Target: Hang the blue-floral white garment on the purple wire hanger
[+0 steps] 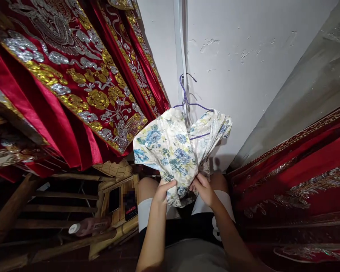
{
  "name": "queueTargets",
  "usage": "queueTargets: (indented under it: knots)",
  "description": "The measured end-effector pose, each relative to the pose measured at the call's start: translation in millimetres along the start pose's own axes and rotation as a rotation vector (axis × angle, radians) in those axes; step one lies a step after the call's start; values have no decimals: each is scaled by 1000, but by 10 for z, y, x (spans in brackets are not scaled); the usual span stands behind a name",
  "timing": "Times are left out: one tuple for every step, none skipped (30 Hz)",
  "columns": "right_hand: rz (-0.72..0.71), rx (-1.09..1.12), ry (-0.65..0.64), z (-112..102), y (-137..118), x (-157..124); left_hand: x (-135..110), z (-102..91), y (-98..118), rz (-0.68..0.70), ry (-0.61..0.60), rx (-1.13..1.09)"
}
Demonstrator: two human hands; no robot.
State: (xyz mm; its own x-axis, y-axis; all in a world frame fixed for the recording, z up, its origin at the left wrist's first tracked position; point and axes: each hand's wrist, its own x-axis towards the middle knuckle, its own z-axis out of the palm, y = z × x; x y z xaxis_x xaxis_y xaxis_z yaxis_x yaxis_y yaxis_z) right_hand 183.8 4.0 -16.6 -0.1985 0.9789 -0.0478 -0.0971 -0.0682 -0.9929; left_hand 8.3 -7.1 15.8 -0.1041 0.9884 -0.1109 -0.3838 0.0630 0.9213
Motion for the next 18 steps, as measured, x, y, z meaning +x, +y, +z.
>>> queueTargets:
  knots:
    - [-14,15,20,35,-21,3,2,-25,7,-61,-24,-29]
    - [-34,32,41,63,-53,3,12,-53,16,-101,-32,-51]
    - [-53,50,68,82,-91,-1,32,-83,20,-114,-19,-65]
    - [-64,67,94,91,-131,-7,63,-115,14,-92,17,-68]
    - [-64,83,123,92,-168,-14,102,-148,-7,-32,78,-51]
    - [-49,97,149,86,-198,-22,144,-179,-44,55,162,-20]
    - [-22,109,170,76,-221,-29,182,-204,-100,164,273,26]
    - [12,119,182,66,-234,-35,210,-221,-171,291,400,90]
    - [47,128,185,60,-239,-40,221,-227,-254,426,516,173]
    - [78,136,175,59,-237,-44,213,-217,-345,549,588,268]
    - [107,138,152,66,-228,-48,186,-190,-436,634,587,368]
    - [130,134,122,79,-216,-53,145,-147,-522,672,506,466]
    - [144,122,85,97,-202,-57,96,-92,-599,666,367,548]
    - [151,102,46,118,-189,-61,46,-27,-662,632,220,598]
    - [152,75,8,138,-183,-61,3,40,-712,588,105,620]
    - [143,44,-23,153,-187,-55,-27,105,-747,552,40,629]
    - [120,8,-40,160,-208,-37,-42,162,-771,534,15,634]
    - [86,-29,-42,157,-253,-3,-42,209,-784,531,12,643]
